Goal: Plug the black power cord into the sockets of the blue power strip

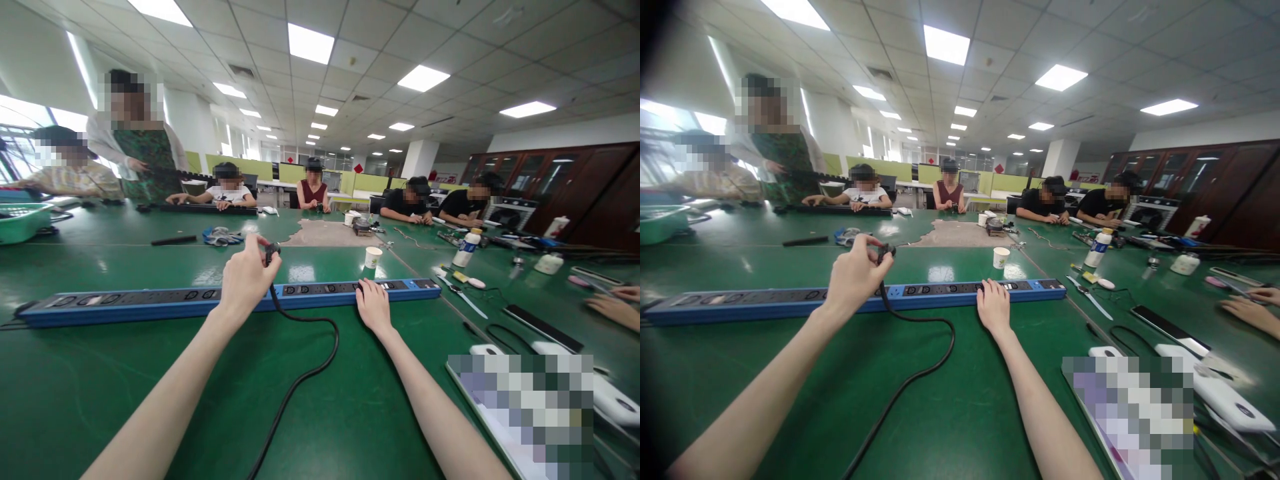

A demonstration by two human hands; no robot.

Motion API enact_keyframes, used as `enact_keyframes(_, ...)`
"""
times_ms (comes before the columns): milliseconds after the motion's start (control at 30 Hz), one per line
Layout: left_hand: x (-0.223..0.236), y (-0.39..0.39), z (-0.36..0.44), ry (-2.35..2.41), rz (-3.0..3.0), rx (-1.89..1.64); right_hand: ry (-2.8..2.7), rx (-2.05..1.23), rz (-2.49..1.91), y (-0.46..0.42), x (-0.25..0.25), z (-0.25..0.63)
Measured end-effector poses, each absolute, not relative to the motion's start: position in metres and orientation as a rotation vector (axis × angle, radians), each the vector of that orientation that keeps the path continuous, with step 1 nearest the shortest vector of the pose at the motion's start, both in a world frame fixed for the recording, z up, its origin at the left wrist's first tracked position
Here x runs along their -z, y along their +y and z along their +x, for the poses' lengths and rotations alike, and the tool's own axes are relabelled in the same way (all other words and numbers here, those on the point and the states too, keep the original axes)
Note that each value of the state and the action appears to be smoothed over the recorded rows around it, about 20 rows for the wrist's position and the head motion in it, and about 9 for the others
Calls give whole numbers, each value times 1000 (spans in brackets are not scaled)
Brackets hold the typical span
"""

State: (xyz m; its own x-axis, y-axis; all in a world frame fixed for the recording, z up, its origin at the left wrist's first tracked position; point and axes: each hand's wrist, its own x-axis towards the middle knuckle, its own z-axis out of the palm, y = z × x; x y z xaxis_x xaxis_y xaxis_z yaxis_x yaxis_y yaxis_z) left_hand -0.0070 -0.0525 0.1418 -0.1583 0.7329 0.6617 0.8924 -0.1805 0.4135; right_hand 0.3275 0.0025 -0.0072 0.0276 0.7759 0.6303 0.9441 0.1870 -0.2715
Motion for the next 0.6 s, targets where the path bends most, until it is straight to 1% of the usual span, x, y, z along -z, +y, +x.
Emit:
enact_keyframes(67,-145,-54,-4,-1857,-1986,1411,-1763,106,-1582,1,-13,323)
enact_keyframes(167,-137,-50,10,-1879,-2151,1594,-1769,-205,-1405,-9,-58,304)
enact_keyframes(300,-120,-50,39,-1782,-2405,1851,-1866,-443,-1156,-34,-117,255)
enact_keyframes(433,-108,-62,66,-1594,-2509,1969,-1838,-392,-1246,-48,-143,217)
enact_keyframes(533,-103,-73,80,-1564,-2624,2023,-1748,-279,-1395,-39,-141,216)
enact_keyframes(600,-101,-79,87,-1591,-2719,2062,-1719,-278,-1454,-28,-136,229)
